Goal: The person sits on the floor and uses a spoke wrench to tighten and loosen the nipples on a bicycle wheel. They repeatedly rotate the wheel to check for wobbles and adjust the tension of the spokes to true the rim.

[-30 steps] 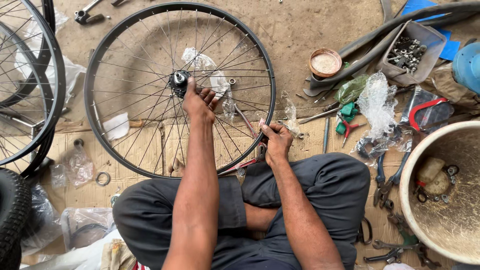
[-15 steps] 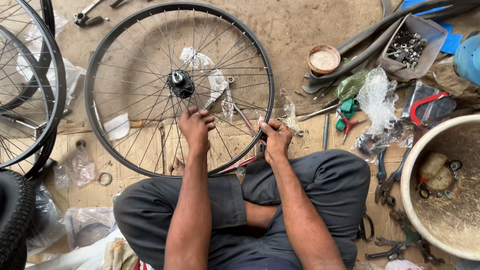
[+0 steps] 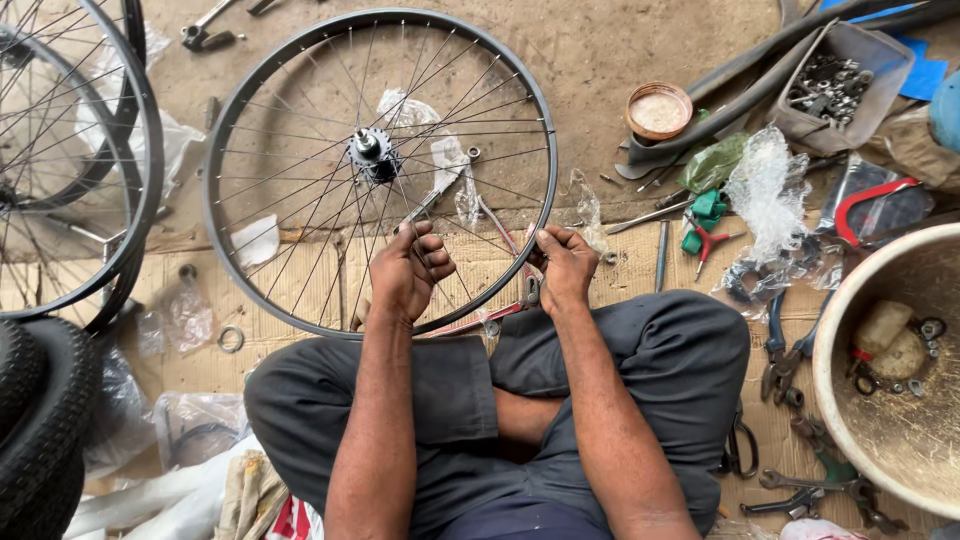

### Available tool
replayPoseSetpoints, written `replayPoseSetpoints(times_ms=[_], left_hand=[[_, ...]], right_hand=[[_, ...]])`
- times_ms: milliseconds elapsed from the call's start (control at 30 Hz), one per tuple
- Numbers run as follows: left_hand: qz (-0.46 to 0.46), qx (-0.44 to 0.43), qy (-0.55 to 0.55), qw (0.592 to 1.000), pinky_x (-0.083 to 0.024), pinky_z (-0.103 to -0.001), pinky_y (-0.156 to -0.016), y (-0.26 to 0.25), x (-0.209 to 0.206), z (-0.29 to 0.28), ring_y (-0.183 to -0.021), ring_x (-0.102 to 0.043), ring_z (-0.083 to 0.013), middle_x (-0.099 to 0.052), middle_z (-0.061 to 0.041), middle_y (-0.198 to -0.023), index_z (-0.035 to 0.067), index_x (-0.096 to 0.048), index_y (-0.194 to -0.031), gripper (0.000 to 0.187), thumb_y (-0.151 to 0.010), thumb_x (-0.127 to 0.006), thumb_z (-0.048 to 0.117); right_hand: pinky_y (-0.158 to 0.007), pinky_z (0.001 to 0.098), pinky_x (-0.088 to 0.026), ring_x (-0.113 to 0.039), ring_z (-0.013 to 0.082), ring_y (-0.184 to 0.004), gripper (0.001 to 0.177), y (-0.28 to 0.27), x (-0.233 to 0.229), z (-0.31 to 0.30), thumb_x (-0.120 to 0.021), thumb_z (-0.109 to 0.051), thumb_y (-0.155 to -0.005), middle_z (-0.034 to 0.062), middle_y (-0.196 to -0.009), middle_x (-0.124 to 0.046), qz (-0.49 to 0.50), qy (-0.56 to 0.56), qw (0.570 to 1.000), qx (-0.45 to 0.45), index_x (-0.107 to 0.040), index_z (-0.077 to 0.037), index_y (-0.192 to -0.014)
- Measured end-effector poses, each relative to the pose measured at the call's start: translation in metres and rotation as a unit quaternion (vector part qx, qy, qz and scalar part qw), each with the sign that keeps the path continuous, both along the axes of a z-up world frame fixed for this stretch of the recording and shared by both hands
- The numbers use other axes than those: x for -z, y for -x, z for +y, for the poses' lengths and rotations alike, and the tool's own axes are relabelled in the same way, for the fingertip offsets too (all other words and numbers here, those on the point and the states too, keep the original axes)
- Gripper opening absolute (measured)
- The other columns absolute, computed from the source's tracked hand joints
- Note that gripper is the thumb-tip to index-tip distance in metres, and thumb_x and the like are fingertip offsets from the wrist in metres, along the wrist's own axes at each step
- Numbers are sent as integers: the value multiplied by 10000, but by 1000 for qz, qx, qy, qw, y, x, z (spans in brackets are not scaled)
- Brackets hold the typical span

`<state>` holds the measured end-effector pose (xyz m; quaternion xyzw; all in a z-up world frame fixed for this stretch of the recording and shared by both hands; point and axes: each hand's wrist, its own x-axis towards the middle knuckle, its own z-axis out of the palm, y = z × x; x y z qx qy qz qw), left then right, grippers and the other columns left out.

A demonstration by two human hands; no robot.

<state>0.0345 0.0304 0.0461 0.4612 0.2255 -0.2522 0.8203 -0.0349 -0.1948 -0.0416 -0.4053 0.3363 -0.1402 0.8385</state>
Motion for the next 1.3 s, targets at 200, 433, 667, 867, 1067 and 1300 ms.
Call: replayPoseSetpoints(times_ms=[200,433,667,867,1067,1300], left_hand=[[-41,270,-316,909,-563,-355,-642,5,-19,-5,-736,-678,-182,-705,-110,-863,1,-596,-1195,254,-1054,-456,159],[-183,449,-571,662,-493,-467,-805,24,-12,12,-858,-695,-271,-719,-148,-921,22,-702,-1033,315,-922,-703,317],[-97,378,-307,868,-526,-405,-604,31,38,15,-728,-680,-246,-698,-122,-838,-11,-627,-1024,247,-952,-688,217],[-20,300,-142,943,-569,-388,-529,21,26,-8,-651,-698,-211,-685,-101,-806,21,-553,-1047,213,-973,-624,209],[-85,276,-159,944,-552,-378,-453,22,35,-16,-575,-665,-225,-671,-140,-720,-18,-563,-947,203,-963,-677,149],[-81,248,-168,951,-524,-350,-398,20,38,-23,-514,-626,-189,-635,-109,-704,-16,-560,-918,193,-939,-696,118]], right_hand=[[-685,367,-640,-717,185,-752,94,0,-15,-1,-651,26,-954,105,-912,-721,-14,10,1000,1,-683,6,-1040],[-687,360,-634,-706,190,-752,138,-4,-23,-1,-632,24,-950,103,-920,-713,-50,-11,999,-1,-666,-7,-1079],[-658,333,-599,-674,180,-722,158,2,-25,4,-652,27,-953,99,-897,-702,-12,-17,1000,24,-676,16,-1109],[-605,283,-547,-639,154,-651,129,69,-22,47,-694,74,-856,87,-826,-709,44,72,994,-72,-733,57,-977],[-631,226,-517,-631,101,-687,127,65,-17,65,-717,95,-827,49,-819,-712,-16,181,976,-119,-754,16,-920],[-688,221,-557,-662,76,-761,142,59,-10,78,-768,114,-813,19,-840,-726,-7,272,958,-93,-740,-3,-888]])
